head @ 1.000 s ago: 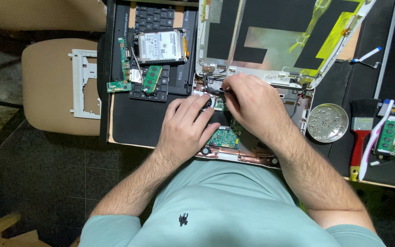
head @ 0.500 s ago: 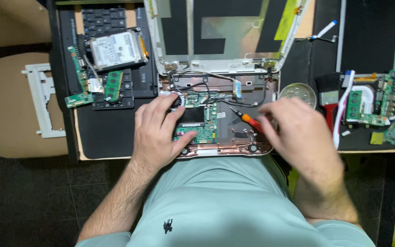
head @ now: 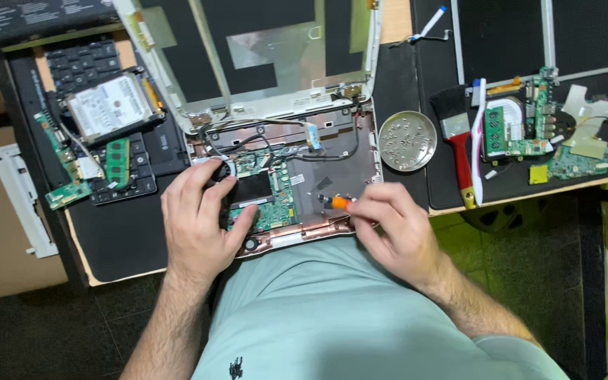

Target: The person places a motherboard into a laptop chassis and secures it with screws using a screwdriver. They then install a cooling fan and connect its cable to the motherboard.

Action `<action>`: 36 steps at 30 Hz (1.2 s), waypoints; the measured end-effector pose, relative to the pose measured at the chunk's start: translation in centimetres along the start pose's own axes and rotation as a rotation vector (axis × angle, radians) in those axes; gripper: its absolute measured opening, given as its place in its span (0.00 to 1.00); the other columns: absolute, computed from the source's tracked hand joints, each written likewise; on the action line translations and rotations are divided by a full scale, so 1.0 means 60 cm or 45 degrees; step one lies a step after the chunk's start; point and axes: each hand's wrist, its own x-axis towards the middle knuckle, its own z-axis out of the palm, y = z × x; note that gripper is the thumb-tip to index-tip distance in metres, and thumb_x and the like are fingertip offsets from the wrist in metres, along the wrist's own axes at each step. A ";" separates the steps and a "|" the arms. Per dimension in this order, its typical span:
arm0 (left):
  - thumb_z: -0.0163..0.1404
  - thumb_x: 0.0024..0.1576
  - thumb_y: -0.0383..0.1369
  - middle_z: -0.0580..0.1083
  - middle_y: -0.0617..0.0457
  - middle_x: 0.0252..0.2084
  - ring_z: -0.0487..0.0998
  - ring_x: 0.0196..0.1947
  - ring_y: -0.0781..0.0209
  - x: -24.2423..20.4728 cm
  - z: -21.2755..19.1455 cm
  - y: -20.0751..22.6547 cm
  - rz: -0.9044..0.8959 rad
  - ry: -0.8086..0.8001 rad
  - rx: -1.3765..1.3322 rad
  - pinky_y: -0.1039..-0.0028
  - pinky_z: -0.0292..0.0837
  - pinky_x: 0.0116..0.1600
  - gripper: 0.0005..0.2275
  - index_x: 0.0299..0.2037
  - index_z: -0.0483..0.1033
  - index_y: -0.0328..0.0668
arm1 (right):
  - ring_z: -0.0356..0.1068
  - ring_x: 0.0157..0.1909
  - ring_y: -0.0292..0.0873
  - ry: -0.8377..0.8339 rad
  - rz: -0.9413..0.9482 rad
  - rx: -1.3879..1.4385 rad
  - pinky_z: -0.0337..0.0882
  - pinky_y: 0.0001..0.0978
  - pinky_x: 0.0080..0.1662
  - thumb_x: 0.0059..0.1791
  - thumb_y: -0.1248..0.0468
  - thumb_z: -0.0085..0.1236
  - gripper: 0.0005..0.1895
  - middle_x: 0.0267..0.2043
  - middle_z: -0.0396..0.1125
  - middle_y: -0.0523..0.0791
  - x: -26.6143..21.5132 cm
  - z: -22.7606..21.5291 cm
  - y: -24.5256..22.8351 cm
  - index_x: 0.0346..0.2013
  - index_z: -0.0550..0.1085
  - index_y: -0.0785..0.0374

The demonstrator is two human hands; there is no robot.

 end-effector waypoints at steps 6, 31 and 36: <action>0.68 0.72 0.49 0.81 0.43 0.73 0.80 0.72 0.33 0.004 -0.001 0.003 -0.003 0.010 0.000 0.42 0.73 0.73 0.20 0.62 0.86 0.44 | 0.83 0.45 0.58 0.388 0.120 0.431 0.84 0.45 0.48 0.53 0.72 0.83 0.11 0.43 0.81 0.58 -0.038 -0.015 0.046 0.43 0.84 0.70; 0.70 0.70 0.43 0.81 0.45 0.73 0.79 0.71 0.34 0.004 0.000 0.005 -0.027 0.014 -0.005 0.44 0.73 0.73 0.16 0.62 0.87 0.44 | 0.84 0.34 0.61 0.598 -0.067 0.057 0.84 0.47 0.41 0.74 0.65 0.61 0.17 0.47 0.80 0.69 0.029 -0.054 0.169 0.54 0.68 0.80; 0.71 0.69 0.41 0.81 0.44 0.73 0.79 0.71 0.34 0.003 0.000 0.005 -0.035 0.011 -0.022 0.43 0.73 0.73 0.16 0.61 0.87 0.43 | 0.83 0.34 0.61 0.587 -0.078 0.052 0.84 0.47 0.41 0.74 0.66 0.61 0.16 0.47 0.80 0.69 0.028 -0.049 0.175 0.53 0.69 0.80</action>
